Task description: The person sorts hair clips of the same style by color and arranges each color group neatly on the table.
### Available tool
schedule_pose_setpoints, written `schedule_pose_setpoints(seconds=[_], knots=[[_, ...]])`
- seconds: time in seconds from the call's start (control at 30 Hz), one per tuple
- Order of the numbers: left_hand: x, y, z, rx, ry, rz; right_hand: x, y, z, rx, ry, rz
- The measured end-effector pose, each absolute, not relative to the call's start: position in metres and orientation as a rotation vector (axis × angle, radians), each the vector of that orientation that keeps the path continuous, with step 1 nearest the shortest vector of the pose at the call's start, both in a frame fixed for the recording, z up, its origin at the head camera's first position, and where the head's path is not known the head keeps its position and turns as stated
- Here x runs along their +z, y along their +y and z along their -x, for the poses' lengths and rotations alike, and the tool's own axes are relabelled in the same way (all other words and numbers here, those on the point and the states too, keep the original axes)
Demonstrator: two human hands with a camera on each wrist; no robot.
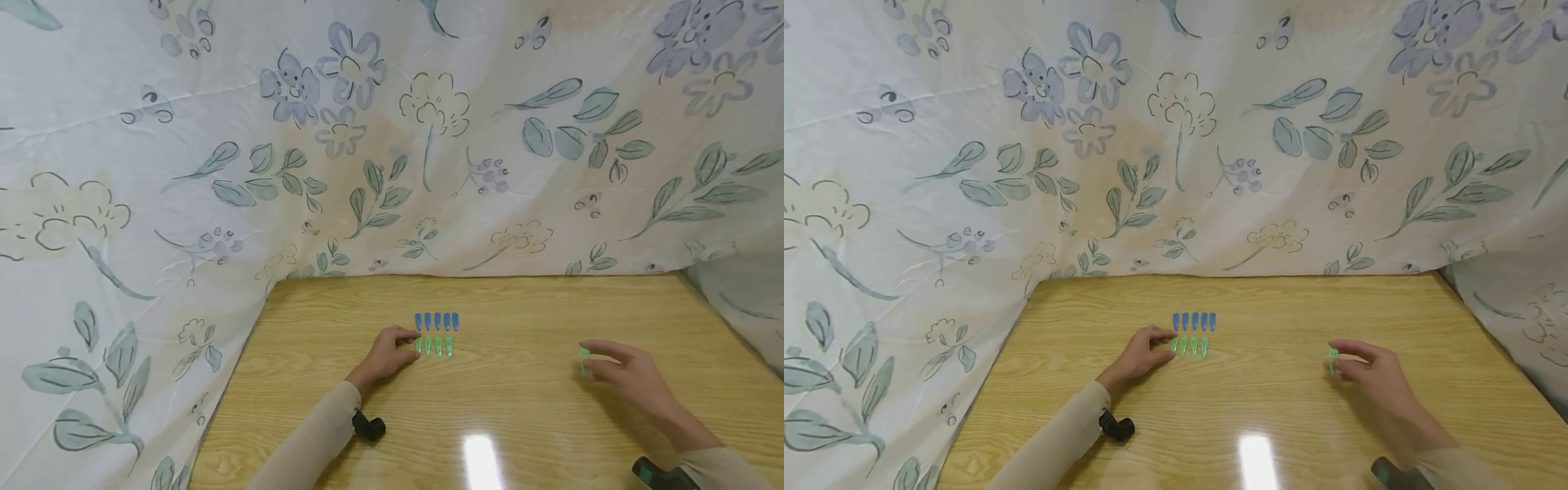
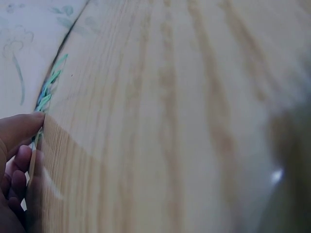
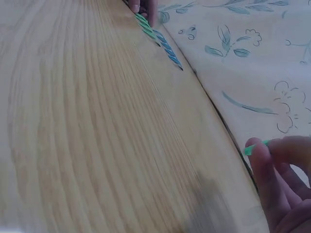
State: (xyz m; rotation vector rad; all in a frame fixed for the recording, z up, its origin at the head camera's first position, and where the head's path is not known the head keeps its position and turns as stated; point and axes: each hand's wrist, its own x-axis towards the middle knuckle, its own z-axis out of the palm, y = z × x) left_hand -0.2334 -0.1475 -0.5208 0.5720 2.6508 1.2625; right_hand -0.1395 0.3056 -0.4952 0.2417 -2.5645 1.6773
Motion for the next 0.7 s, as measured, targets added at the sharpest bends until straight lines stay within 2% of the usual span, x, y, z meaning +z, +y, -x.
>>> schedule_pose_setpoints(seconds=[0.43, 0.7], knots=[[-0.522, -0.148, 0.233, 1.271, 2.647, -0.588, -0.494, 0.268, 0.159, 1.680, -2.555, -0.187], [-0.521, -0.148, 0.231, 1.283, 2.631, -0.573, -0.491, 0.245, 0.171, 1.669, -2.540, -0.270]])
